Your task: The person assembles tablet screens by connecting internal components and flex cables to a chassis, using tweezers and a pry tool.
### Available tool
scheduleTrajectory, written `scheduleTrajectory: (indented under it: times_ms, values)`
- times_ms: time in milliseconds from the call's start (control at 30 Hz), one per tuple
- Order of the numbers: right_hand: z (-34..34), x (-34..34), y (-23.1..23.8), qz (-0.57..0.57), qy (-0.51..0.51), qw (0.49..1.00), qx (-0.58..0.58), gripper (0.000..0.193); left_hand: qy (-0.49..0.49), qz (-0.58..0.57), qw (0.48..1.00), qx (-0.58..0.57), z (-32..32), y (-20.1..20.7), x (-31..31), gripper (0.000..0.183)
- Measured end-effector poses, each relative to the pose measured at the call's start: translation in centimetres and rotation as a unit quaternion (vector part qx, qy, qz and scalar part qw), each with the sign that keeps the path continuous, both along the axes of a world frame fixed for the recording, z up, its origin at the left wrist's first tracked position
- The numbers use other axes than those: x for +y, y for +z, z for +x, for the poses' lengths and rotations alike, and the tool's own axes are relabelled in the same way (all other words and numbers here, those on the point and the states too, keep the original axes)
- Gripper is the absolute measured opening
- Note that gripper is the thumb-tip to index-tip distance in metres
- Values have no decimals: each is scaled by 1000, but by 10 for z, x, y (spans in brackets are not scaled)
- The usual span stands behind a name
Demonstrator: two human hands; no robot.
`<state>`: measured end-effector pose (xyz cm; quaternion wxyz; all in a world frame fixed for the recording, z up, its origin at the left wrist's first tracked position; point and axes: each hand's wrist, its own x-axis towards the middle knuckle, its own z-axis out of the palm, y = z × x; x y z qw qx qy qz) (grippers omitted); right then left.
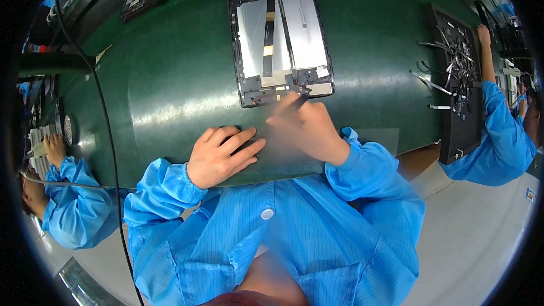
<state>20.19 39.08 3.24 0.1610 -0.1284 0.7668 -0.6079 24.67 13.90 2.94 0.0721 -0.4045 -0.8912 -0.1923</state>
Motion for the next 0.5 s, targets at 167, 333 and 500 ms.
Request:
scheduleTrajectory:
  times_ms: [167,333,500]
  values:
    - [-28,14,24,-153,-40,987,-26,9,8,22,1000,-8,1,2,3,47]
    - [-68,8,41,-29,42,999,18,19,52,89,993,63,-20,9,3,39]
    - [-84,-5,35,-40,50,997,-50,21,63,82,989,106,-35,4,5,36]
